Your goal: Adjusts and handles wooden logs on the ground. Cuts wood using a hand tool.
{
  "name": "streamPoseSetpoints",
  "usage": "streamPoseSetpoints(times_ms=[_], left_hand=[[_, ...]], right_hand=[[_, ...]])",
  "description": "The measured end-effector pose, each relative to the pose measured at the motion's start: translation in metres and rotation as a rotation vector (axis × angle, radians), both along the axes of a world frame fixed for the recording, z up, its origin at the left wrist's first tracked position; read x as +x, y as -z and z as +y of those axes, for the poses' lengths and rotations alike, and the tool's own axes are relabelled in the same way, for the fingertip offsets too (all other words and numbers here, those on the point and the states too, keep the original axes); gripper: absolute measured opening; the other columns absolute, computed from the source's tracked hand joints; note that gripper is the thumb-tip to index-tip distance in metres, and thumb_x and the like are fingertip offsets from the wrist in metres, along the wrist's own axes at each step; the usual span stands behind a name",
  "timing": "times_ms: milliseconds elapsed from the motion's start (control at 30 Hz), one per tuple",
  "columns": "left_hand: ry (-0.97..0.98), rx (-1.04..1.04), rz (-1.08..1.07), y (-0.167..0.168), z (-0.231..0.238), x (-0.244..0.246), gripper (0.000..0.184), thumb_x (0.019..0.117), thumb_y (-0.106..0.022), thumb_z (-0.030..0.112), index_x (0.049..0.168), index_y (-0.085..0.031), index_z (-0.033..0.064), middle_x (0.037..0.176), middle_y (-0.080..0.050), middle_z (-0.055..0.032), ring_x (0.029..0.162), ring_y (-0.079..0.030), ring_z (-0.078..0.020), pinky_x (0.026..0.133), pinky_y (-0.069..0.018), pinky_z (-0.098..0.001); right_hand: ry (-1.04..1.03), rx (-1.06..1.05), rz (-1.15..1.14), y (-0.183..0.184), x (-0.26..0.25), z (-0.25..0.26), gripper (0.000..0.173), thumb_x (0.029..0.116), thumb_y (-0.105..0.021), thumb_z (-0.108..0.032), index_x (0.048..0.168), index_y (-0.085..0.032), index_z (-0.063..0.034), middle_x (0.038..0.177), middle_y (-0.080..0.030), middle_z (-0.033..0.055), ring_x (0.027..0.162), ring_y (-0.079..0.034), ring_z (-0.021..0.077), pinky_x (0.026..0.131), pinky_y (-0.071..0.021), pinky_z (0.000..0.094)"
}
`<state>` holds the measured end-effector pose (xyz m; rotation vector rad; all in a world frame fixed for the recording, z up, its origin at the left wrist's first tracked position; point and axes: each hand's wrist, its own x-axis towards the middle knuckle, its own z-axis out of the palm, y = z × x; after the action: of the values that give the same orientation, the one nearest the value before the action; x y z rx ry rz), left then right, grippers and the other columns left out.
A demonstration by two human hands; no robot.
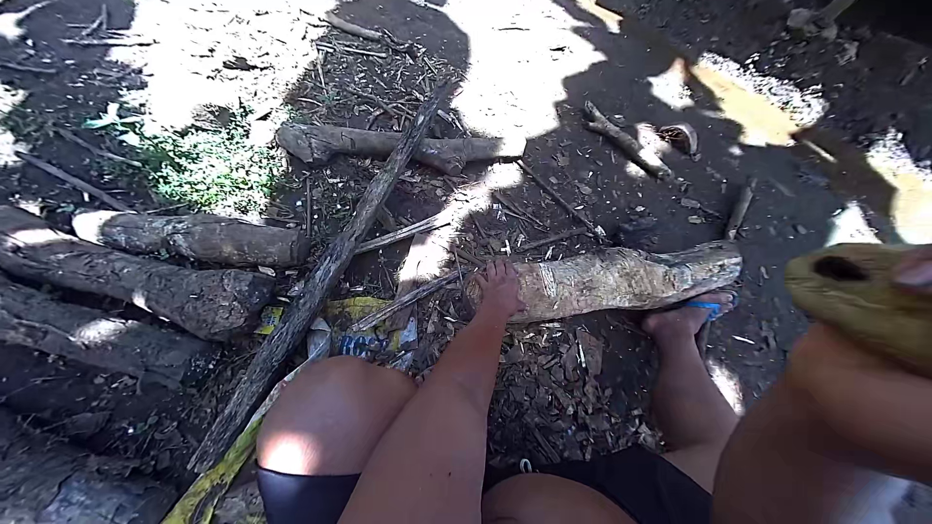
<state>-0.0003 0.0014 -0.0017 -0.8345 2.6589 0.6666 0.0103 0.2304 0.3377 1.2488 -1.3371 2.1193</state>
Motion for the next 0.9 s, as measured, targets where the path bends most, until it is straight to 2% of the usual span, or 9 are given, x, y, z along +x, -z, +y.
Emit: streamPoseSetpoints(times_ms=[67, 133, 167, 233, 367, 500, 733, 833, 900], left_hand=[[0.005, 0.009, 0.009, 0.005, -0.001, 0.001, 0.131, 0.0658, -0.092, 0.052, 0.165, -0.018, 0.0091, 0.171, -0.012, -0.0197, 0.156, -0.011, -0.0461, 0.112, -0.0206, -0.0807], [0.011, 0.012, 0.017, 0.006, -0.002, 0.001, 0.131, 0.0658, -0.092, 0.052, 0.165, -0.017, 0.0088, 0.171, -0.011, -0.0200, 0.156, -0.010, -0.0464, 0.112, -0.0196, -0.0807], [0.005, 0.010, 0.019, 0.004, 0.000, 0.000, 0.132, 0.0649, -0.091, 0.052, 0.165, -0.017, 0.0089, 0.171, -0.012, -0.0199, 0.156, -0.011, -0.0462, 0.113, -0.0197, -0.0805], [0.000, -0.001, 0.009, -0.001, 0.000, -0.001, 0.131, 0.0647, -0.091, 0.053, 0.165, -0.018, 0.0090, 0.171, -0.012, -0.0200, 0.156, -0.012, -0.0462, 0.113, -0.0209, -0.0798], [0.014, 0.005, 0.002, 0.001, -0.004, 0.002, 0.126, 0.0673, -0.089, 0.054, 0.164, -0.021, 0.0108, 0.172, -0.011, -0.0187, 0.157, -0.011, -0.0453, 0.113, -0.0214, -0.0792], [0.015, 0.001, 0.006, 0.010, 0.000, -0.002, 0.129, 0.0651, -0.090, 0.054, 0.164, -0.020, 0.0113, 0.171, -0.011, -0.0209, 0.156, -0.010, -0.0477, 0.112, -0.0201, -0.0806], [0.048, 0.077, -0.063, -0.009, -0.013, 0.001, 0.115, 0.0761, -0.087, 0.046, 0.164, -0.022, 0.0093, 0.172, -0.015, -0.0166, 0.156, -0.014, -0.0443, 0.111, -0.0266, -0.0798], [0.193, 0.208, -0.118, -0.037, -0.049, -0.003, 0.076, 0.0912, -0.072, 0.050, 0.149, -0.050, 0.0048, 0.153, -0.048, -0.0223, 0.143, -0.044, -0.0425, 0.108, -0.0412, -0.0712], [0.154, 0.281, -0.174, -0.084, -0.082, 0.004, 0.060, 0.0984, -0.064, 0.048, 0.136, -0.061, 0.0003, 0.138, -0.061, -0.0246, 0.131, -0.057, -0.0396, 0.105, -0.0446, -0.0657]], right_hand=[[0.144, 0.356, -0.098, 0.116, 0.009, 0.000, 0.026, 0.1028, -0.058, -0.027, 0.090, -0.060, -0.0043, 0.068, -0.061, 0.0034, 0.061, -0.064, 0.0155, 0.061, -0.0601, 0.0359], [0.297, 1.018, -0.435, 0.245, 0.028, 0.022, 0.028, 0.0968, -0.066, -0.029, 0.101, -0.061, -0.0021, 0.070, -0.058, 0.0060, 0.058, -0.057, 0.0182, 0.056, -0.0524, 0.0401], [0.285, 1.310, -0.603, 0.289, 0.029, 0.033, 0.031, 0.0945, -0.067, -0.033, 0.103, -0.062, -0.0034, 0.071, -0.059, 0.0103, 0.058, -0.058, 0.0251, 0.055, -0.0509, 0.0477], [0.174, 1.650, -0.876, 0.320, 0.026, 0.040, 0.036, 0.0936, -0.067, -0.036, 0.110, -0.064, -0.0043, 0.081, -0.065, 0.0161, 0.071, -0.064, 0.0339, 0.066, -0.0535, 0.0589], [-0.046, 1.267, -1.240, 0.315, 0.040, 0.051, 0.020, 0.0961, -0.063, -0.021, 0.101, -0.057, -0.0024, 0.061, -0.054, 0.0090, 0.043, -0.053, 0.0214, 0.042, -0.0505, 0.0399], [-0.110, 0.977, -1.380, 0.328, 0.049, 0.068, 0.013, 0.0986, -0.056, -0.012, 0.104, -0.055, 0.0004, 0.064, -0.056, 0.0091, 0.044, -0.053, 0.0196, 0.042, -0.0519, 0.0373], [-0.096, 1.037, -1.351, 0.361, 0.045, 0.073, 0.011, 0.0968, -0.059, -0.012, 0.100, -0.057, -0.0011, 0.063, -0.056, 0.0076, 0.044, -0.053, 0.0181, 0.043, -0.0521, 0.0373], [-0.107, 1.050, -1.343, 0.364, 0.042, 0.074, 0.008, 0.0967, -0.058, -0.011, 0.097, -0.057, -0.0024, 0.061, -0.055, 0.0052, 0.043, -0.052, 0.0160, 0.042, -0.0514, 0.0351], [-0.109, 1.053, -1.340, 0.364, 0.041, 0.075, 0.008, 0.0957, -0.059, -0.010, 0.098, -0.056, -0.0033, 0.062, -0.056, 0.0043, 0.044, -0.053, 0.0152, 0.043, -0.0519, 0.0345]])
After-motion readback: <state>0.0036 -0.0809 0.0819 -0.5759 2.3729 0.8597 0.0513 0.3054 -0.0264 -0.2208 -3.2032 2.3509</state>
